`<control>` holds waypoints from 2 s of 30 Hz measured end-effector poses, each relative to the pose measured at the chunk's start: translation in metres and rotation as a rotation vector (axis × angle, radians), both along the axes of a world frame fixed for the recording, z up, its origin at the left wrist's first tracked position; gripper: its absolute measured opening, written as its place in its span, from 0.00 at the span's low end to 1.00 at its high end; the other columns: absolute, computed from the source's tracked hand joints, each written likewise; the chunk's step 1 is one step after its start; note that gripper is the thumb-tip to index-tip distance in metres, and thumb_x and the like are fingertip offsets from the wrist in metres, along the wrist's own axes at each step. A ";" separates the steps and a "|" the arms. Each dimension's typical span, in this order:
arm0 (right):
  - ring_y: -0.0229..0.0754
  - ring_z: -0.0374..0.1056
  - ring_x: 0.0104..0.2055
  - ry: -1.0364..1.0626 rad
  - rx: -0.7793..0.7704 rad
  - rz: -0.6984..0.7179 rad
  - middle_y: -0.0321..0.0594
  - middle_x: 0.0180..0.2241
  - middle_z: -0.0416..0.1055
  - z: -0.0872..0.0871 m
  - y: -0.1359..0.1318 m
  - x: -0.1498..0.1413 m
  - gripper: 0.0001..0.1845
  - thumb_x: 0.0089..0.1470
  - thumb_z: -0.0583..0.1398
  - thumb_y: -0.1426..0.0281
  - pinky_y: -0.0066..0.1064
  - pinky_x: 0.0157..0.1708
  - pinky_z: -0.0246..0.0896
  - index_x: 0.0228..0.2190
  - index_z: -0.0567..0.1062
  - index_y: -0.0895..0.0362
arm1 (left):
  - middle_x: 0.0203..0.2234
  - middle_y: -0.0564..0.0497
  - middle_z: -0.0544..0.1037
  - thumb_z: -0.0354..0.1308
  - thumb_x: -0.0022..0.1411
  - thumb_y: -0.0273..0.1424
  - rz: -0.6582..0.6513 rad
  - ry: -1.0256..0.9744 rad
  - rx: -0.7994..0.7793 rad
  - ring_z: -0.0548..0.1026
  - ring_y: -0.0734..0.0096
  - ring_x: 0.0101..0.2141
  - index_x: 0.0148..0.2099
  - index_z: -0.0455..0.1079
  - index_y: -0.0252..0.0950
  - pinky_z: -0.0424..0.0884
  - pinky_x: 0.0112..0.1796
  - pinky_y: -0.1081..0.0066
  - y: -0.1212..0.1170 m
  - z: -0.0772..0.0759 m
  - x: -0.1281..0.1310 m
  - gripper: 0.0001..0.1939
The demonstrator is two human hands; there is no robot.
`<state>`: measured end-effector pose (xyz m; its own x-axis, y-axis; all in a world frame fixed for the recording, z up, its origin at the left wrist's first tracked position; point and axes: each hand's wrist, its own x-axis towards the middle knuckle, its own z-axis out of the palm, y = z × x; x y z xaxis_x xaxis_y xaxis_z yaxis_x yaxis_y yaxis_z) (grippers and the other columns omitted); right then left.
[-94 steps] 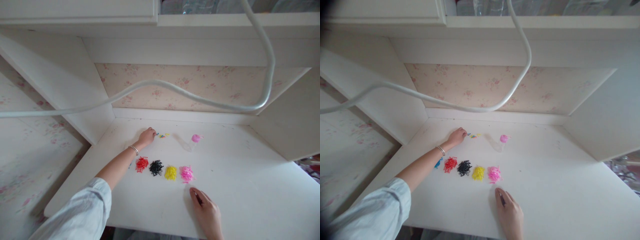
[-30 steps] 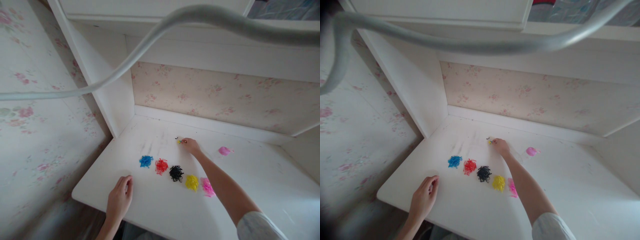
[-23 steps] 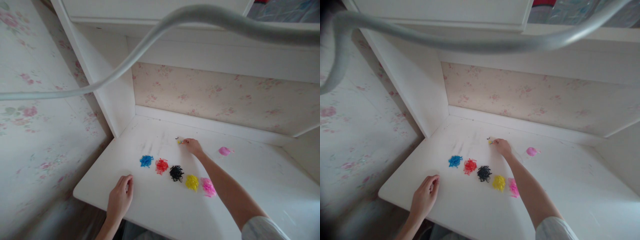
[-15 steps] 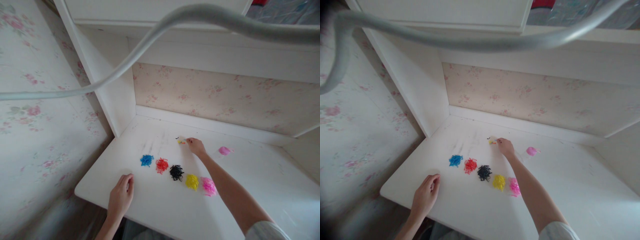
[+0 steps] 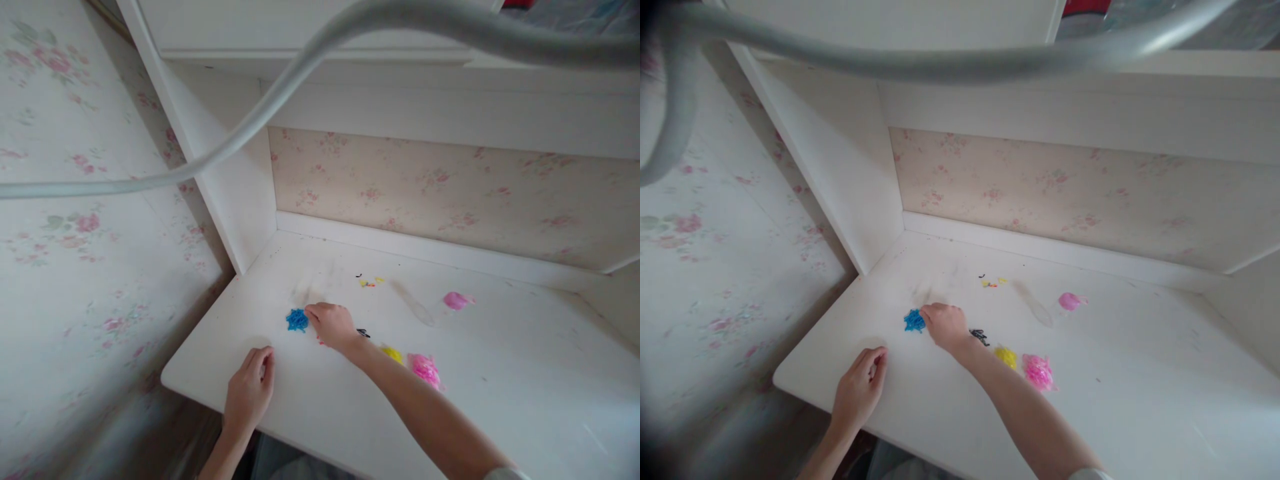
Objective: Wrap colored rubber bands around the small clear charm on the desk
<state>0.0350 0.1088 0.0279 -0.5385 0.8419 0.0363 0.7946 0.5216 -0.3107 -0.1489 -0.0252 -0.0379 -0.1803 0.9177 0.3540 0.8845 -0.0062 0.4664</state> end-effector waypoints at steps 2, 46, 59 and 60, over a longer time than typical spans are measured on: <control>0.37 0.70 0.37 -0.054 0.006 0.000 0.36 0.37 0.76 -0.002 0.000 -0.008 0.22 0.64 0.44 0.59 0.26 0.34 0.56 0.37 0.76 0.49 | 0.34 0.51 0.76 0.45 0.66 0.33 0.003 0.001 -0.011 0.74 0.71 0.30 0.43 0.67 0.39 0.69 0.32 0.72 0.000 -0.001 -0.001 0.10; 0.36 0.65 0.21 0.356 -0.132 -1.093 0.35 0.20 0.71 -0.066 -0.187 0.194 0.31 0.53 0.44 0.42 0.22 0.23 0.55 0.24 0.74 0.51 | 0.44 0.44 0.71 0.46 0.65 0.33 -0.357 0.150 -0.333 0.73 0.66 0.39 0.46 0.70 0.37 0.67 0.40 0.68 0.233 0.027 0.195 0.14; 0.37 0.69 0.25 0.327 -0.177 -1.081 0.35 0.22 0.73 -0.065 -0.187 0.197 0.28 0.53 0.47 0.43 0.22 0.24 0.56 0.27 0.75 0.49 | 0.38 0.49 0.74 0.51 0.63 0.33 -0.398 0.038 -0.247 0.73 0.70 0.37 0.38 0.74 0.39 0.66 0.38 0.72 0.235 0.025 0.187 0.10; 0.37 0.69 0.25 0.328 -0.179 -1.081 0.35 0.22 0.73 -0.065 -0.187 0.197 0.28 0.53 0.47 0.43 0.22 0.24 0.56 0.27 0.75 0.49 | 0.37 0.49 0.75 0.52 0.63 0.33 -0.404 0.026 -0.231 0.73 0.70 0.37 0.38 0.74 0.39 0.66 0.39 0.72 0.234 0.026 0.186 0.10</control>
